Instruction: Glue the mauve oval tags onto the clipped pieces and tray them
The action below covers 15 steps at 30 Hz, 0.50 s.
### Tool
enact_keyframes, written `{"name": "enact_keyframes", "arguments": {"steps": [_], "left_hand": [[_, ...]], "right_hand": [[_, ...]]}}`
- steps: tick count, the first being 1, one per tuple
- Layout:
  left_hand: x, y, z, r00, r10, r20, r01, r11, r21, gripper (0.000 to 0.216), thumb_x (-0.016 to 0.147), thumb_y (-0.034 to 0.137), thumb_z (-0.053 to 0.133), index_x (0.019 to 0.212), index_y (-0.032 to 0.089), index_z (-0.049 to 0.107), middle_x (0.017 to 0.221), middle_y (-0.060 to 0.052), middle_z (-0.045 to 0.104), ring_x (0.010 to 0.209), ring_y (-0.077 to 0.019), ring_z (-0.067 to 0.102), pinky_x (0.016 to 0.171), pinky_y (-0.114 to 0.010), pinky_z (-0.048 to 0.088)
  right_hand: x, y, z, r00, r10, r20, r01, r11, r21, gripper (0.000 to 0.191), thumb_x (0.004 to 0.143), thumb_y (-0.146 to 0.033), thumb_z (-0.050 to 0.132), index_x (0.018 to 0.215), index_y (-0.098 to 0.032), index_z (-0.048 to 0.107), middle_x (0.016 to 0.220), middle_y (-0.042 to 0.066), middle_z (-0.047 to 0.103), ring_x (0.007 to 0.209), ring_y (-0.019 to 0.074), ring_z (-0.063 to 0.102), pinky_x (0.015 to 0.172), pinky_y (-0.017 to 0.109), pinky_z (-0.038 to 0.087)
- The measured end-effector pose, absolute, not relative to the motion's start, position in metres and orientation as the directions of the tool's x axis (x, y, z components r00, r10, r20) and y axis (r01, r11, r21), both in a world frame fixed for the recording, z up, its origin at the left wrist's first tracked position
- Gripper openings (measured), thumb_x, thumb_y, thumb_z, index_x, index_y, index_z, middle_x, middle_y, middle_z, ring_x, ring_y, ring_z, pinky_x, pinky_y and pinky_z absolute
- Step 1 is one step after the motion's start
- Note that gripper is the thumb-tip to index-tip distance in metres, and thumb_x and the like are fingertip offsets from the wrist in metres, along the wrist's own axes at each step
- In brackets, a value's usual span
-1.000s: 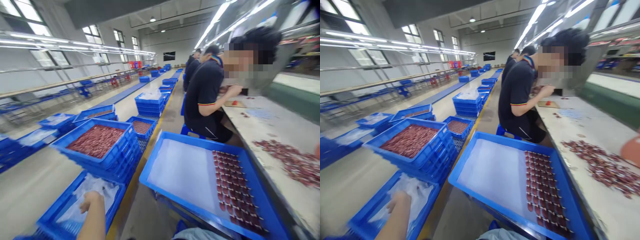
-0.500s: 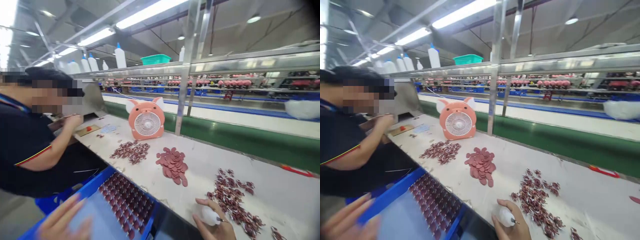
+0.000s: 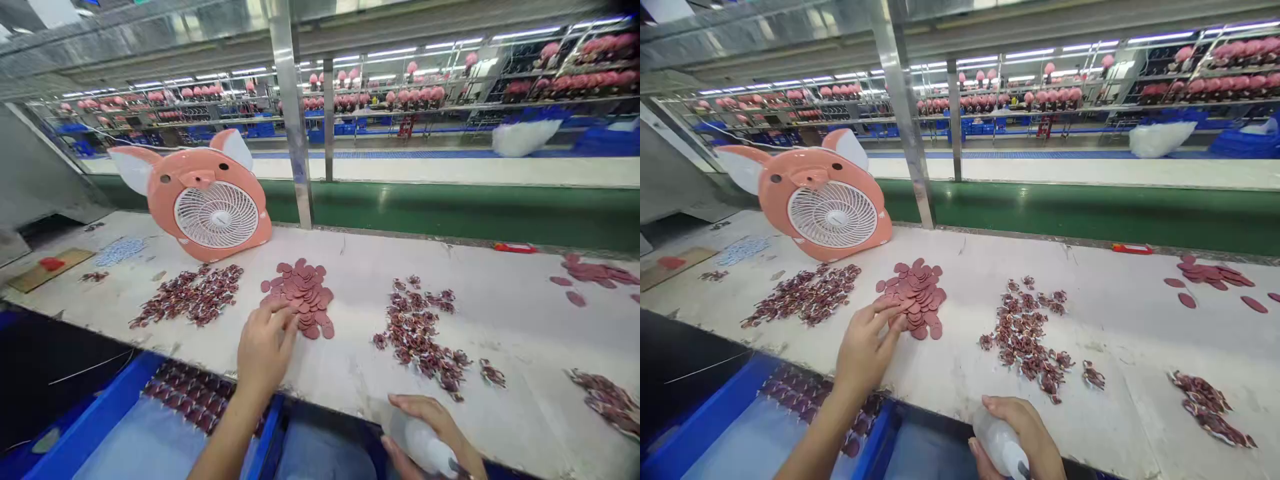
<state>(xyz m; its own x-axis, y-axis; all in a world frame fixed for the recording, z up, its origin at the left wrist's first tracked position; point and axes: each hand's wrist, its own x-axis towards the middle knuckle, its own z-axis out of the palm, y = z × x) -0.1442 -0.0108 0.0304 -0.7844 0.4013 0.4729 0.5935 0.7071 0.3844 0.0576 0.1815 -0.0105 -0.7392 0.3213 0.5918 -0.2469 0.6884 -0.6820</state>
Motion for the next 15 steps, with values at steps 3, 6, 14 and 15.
{"name": "enact_keyframes", "arguments": {"steps": [3, 6, 14, 15], "left_hand": [[-0.122, 0.011, 0.026, -0.753, 0.488, 0.441, 0.637, 0.708, 0.303, 0.029, 0.093, 0.033, 0.050, 0.114, 0.025, 0.069, 0.126, -0.010, 0.063, 0.119, -0.0308, 0.051, 0.099, -0.049, 0.041], [-0.135, 0.032, 0.030, -0.725, 0.584, 0.365, 0.677, 0.702, 0.222, 0.040, 0.095, 0.038, 0.045, 0.131, 0.027, 0.058, 0.148, -0.008, 0.047, 0.138, -0.0324, 0.034, 0.108, -0.053, 0.032], [-0.184, 0.035, 0.035, -0.615, 0.782, 0.097, 0.785, 0.597, 0.164, 0.052, 0.092, 0.050, 0.045, 0.139, 0.027, 0.050, 0.152, -0.006, 0.044, 0.140, -0.0299, 0.036, 0.113, -0.053, 0.028], [-0.180, 0.030, 0.034, -0.610, 0.788, 0.087, 0.789, 0.593, 0.160, 0.051, 0.093, 0.049, 0.044, 0.139, 0.027, 0.049, 0.152, -0.006, 0.044, 0.140, -0.0296, 0.035, 0.114, -0.054, 0.027]], "right_hand": [[0.056, 0.187, -0.013, -0.745, 0.263, 0.613, -0.295, 0.694, -0.657, 0.036, 0.081, -0.013, 0.067, 0.115, -0.019, 0.056, 0.102, 0.010, 0.068, 0.092, 0.0233, 0.067, 0.079, 0.033, 0.058], [0.051, 0.188, -0.014, -0.747, 0.209, 0.631, -0.347, 0.687, -0.639, 0.038, 0.081, -0.012, 0.067, 0.116, -0.018, 0.054, 0.104, 0.010, 0.068, 0.095, 0.0224, 0.065, 0.081, 0.034, 0.057], [0.047, 0.190, -0.012, -0.721, 0.186, 0.668, -0.397, 0.679, -0.618, 0.039, 0.080, -0.008, 0.066, 0.117, -0.015, 0.053, 0.104, 0.011, 0.067, 0.095, 0.0211, 0.063, 0.081, 0.033, 0.055], [0.048, 0.191, -0.013, -0.717, 0.190, 0.670, -0.397, 0.679, -0.618, 0.039, 0.080, -0.008, 0.066, 0.117, -0.015, 0.052, 0.103, 0.011, 0.067, 0.096, 0.0212, 0.063, 0.082, 0.034, 0.054]]}}
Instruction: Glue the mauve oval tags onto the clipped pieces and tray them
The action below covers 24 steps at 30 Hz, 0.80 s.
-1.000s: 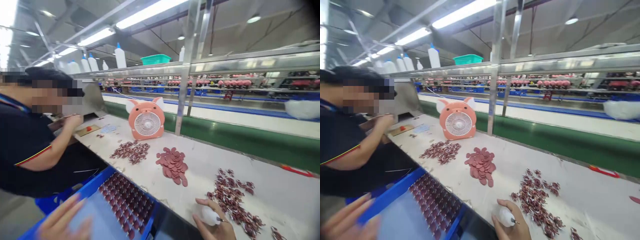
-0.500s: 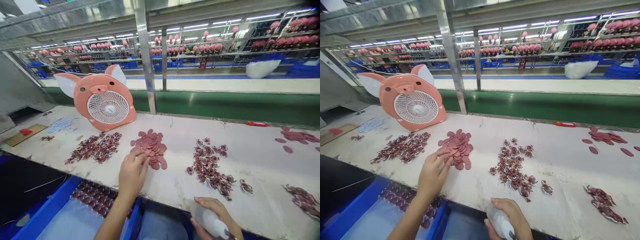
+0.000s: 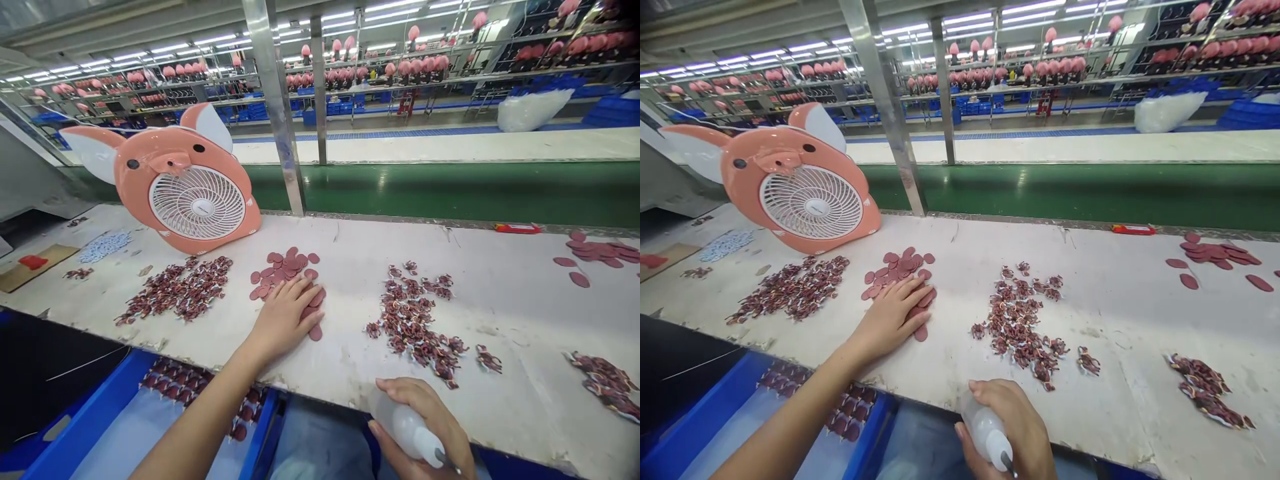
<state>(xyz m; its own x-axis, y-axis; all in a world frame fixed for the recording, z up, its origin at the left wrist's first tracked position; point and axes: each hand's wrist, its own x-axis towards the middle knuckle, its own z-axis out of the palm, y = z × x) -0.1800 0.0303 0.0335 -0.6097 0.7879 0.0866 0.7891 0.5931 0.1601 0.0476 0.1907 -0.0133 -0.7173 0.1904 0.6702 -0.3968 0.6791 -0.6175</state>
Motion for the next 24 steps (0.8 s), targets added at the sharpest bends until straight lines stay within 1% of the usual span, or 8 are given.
{"name": "enact_keyframes", "arguments": {"steps": [5, 9, 12, 14, 16, 19, 21, 24], "left_hand": [[-0.163, 0.006, 0.031, -0.591, 0.804, 0.058, 0.803, 0.581, 0.131, 0.052, 0.095, 0.047, 0.041, 0.143, 0.028, 0.045, 0.152, -0.006, 0.044, 0.140, -0.0293, 0.034, 0.114, -0.055, 0.025], [-0.158, -0.003, 0.032, -0.571, 0.817, 0.080, 0.819, 0.562, 0.114, 0.055, 0.093, 0.047, 0.045, 0.144, 0.027, 0.042, 0.152, -0.008, 0.044, 0.139, -0.0299, 0.035, 0.114, -0.055, 0.023], [-0.153, -0.004, 0.031, -0.611, 0.775, 0.160, 0.792, 0.596, 0.132, 0.050, 0.092, 0.045, 0.049, 0.138, 0.026, 0.051, 0.146, -0.008, 0.051, 0.136, -0.0295, 0.040, 0.115, -0.056, 0.019], [-0.150, -0.001, 0.031, -0.661, 0.714, 0.230, 0.749, 0.641, 0.165, 0.041, 0.091, 0.044, 0.052, 0.127, 0.026, 0.060, 0.138, -0.008, 0.057, 0.133, -0.0295, 0.043, 0.114, -0.055, 0.019], [-0.147, 0.003, 0.031, -0.717, 0.645, 0.264, 0.696, 0.676, 0.240, 0.034, 0.090, 0.042, 0.054, 0.117, 0.026, 0.067, 0.132, -0.007, 0.061, 0.131, -0.0294, 0.044, 0.113, -0.053, 0.021], [-0.146, 0.010, 0.033, -0.776, 0.584, 0.240, 0.630, 0.688, 0.360, 0.026, 0.089, 0.038, 0.057, 0.109, 0.028, 0.071, 0.129, -0.006, 0.062, 0.128, -0.0305, 0.045, 0.108, -0.053, 0.028], [-0.148, 0.014, 0.036, -0.792, 0.566, 0.229, 0.607, 0.685, 0.403, 0.023, 0.085, 0.036, 0.062, 0.104, 0.029, 0.072, 0.128, -0.006, 0.062, 0.126, -0.0321, 0.046, 0.104, -0.055, 0.030], [-0.150, 0.019, 0.042, -0.808, 0.537, 0.242, 0.583, 0.671, 0.457, 0.015, 0.080, 0.031, 0.067, 0.094, 0.029, 0.072, 0.126, -0.004, 0.063, 0.122, -0.0329, 0.047, 0.103, -0.057, 0.028]], "right_hand": [[0.049, 0.191, -0.015, -0.738, 0.184, 0.649, -0.396, 0.661, -0.638, 0.042, 0.079, -0.009, 0.067, 0.118, -0.016, 0.052, 0.104, 0.010, 0.067, 0.096, 0.0213, 0.063, 0.082, 0.034, 0.055], [0.048, 0.191, -0.012, -0.762, 0.179, 0.622, -0.391, 0.638, -0.664, 0.044, 0.080, -0.009, 0.069, 0.119, -0.017, 0.051, 0.107, 0.010, 0.066, 0.098, 0.0215, 0.062, 0.084, 0.035, 0.053], [0.048, 0.190, -0.012, -0.771, 0.193, 0.607, -0.382, 0.623, -0.683, 0.046, 0.080, -0.008, 0.069, 0.121, -0.017, 0.050, 0.108, 0.009, 0.065, 0.100, 0.0212, 0.061, 0.086, 0.035, 0.052], [0.048, 0.189, -0.013, -0.774, 0.206, 0.599, -0.372, 0.617, -0.693, 0.046, 0.080, -0.008, 0.069, 0.121, -0.018, 0.050, 0.109, 0.009, 0.065, 0.100, 0.0211, 0.061, 0.086, 0.035, 0.052], [0.048, 0.188, -0.012, -0.780, 0.216, 0.588, -0.361, 0.612, -0.704, 0.045, 0.080, -0.008, 0.069, 0.120, -0.018, 0.051, 0.109, 0.009, 0.065, 0.100, 0.0208, 0.061, 0.087, 0.035, 0.051], [0.050, 0.188, -0.012, -0.795, 0.238, 0.558, -0.330, 0.602, -0.727, 0.042, 0.081, -0.011, 0.070, 0.118, -0.019, 0.052, 0.108, 0.008, 0.065, 0.099, 0.0202, 0.061, 0.086, 0.033, 0.051], [0.051, 0.188, -0.011, -0.807, 0.261, 0.529, -0.299, 0.592, -0.749, 0.040, 0.081, -0.013, 0.070, 0.117, -0.020, 0.053, 0.107, 0.007, 0.065, 0.098, 0.0199, 0.062, 0.087, 0.032, 0.052], [0.052, 0.189, -0.010, -0.821, 0.308, 0.480, -0.250, 0.562, -0.788, 0.037, 0.081, -0.015, 0.071, 0.114, -0.020, 0.056, 0.106, 0.007, 0.065, 0.098, 0.0196, 0.063, 0.087, 0.030, 0.051]]}}
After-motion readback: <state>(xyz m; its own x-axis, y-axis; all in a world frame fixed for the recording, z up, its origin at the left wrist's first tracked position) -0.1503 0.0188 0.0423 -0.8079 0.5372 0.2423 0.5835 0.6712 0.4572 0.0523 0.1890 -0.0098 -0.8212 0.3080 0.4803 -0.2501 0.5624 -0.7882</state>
